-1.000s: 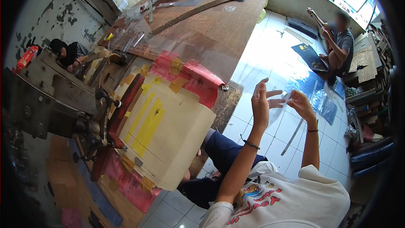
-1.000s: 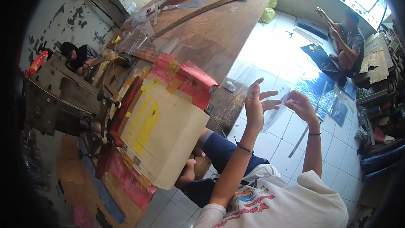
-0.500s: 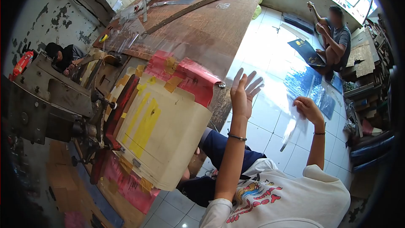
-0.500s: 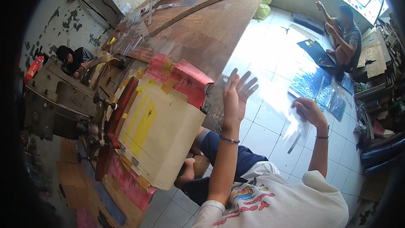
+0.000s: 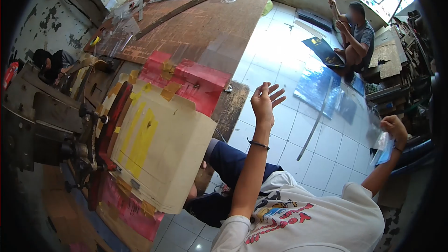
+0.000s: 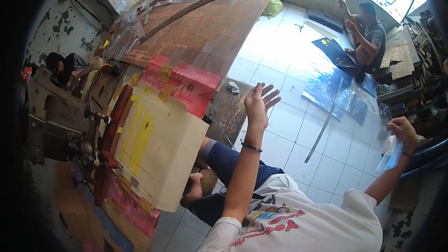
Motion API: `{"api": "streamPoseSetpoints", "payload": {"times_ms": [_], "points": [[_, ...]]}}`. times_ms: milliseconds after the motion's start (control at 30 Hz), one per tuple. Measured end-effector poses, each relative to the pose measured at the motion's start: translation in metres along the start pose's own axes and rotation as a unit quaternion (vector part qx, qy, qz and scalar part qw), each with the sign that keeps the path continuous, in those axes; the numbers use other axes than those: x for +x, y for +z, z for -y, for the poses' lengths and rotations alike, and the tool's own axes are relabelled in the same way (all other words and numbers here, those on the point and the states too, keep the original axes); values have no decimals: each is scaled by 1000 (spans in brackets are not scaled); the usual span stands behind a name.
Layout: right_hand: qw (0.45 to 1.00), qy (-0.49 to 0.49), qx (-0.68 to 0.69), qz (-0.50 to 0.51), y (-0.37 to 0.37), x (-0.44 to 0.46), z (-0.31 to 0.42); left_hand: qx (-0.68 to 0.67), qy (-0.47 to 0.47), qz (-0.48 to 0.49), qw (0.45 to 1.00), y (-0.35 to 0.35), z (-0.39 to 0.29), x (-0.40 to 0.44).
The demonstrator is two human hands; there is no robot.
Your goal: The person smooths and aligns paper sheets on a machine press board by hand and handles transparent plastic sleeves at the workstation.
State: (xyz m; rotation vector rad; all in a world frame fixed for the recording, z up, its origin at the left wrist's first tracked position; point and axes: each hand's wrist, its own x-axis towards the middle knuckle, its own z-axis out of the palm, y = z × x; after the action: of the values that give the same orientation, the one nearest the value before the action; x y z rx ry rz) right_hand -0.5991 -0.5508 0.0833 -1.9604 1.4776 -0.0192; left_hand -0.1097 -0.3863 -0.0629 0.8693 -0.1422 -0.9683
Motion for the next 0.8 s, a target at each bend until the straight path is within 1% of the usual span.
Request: {"api": "streamPoseSetpoints", "payload": {"times_ms": [67, 133, 200, 233, 300, 400, 467, 533, 600, 667, 733, 800], "points": [[997, -35, 42, -62, -26, -21, -16, 4, -20, 21, 1000, 3, 9, -2], [962, -83, 103, -237, -44, -30, -51, 1, -48, 40, 998, 12, 16, -8], [924, -116, 114, -345, -60, -38, -61, -37, -63, 49, 996, 22, 20, -9], [901, -127, 125, -396, -66, -42, -63, -21, -37, 40, 998, 27, 19, -10], [878, -131, 128, -441, -80, -45, -62, 8, 17, 21, 1000, 37, 17, -9], [870, -122, 120, -463, -97, -51, -59, -17, -40, 59, 997, 32, 38, 3], [876, -111, 108, -457, -109, -55, -54, -59, -112, 72, 989, 29, 68, 1], [891, -105, 87, -433, -126, -58, -46, -96, -199, 54, 974, 21, 100, 3], [914, -97, 53, -389, -150, -59, -34, -123, -234, 48, 963, 8, 122, 1], [946, -92, 3, -311, -180, -53, -13, -127, -271, 36, 954, -11, 136, 2], [972, -110, -57, -199, -188, -36, 28, -124, -283, -12, 951, -40, 155, 7], [977, -148, -128, -88, -149, -7, 93, -152, -321, -144, 924, -86, 202, 34]]}}
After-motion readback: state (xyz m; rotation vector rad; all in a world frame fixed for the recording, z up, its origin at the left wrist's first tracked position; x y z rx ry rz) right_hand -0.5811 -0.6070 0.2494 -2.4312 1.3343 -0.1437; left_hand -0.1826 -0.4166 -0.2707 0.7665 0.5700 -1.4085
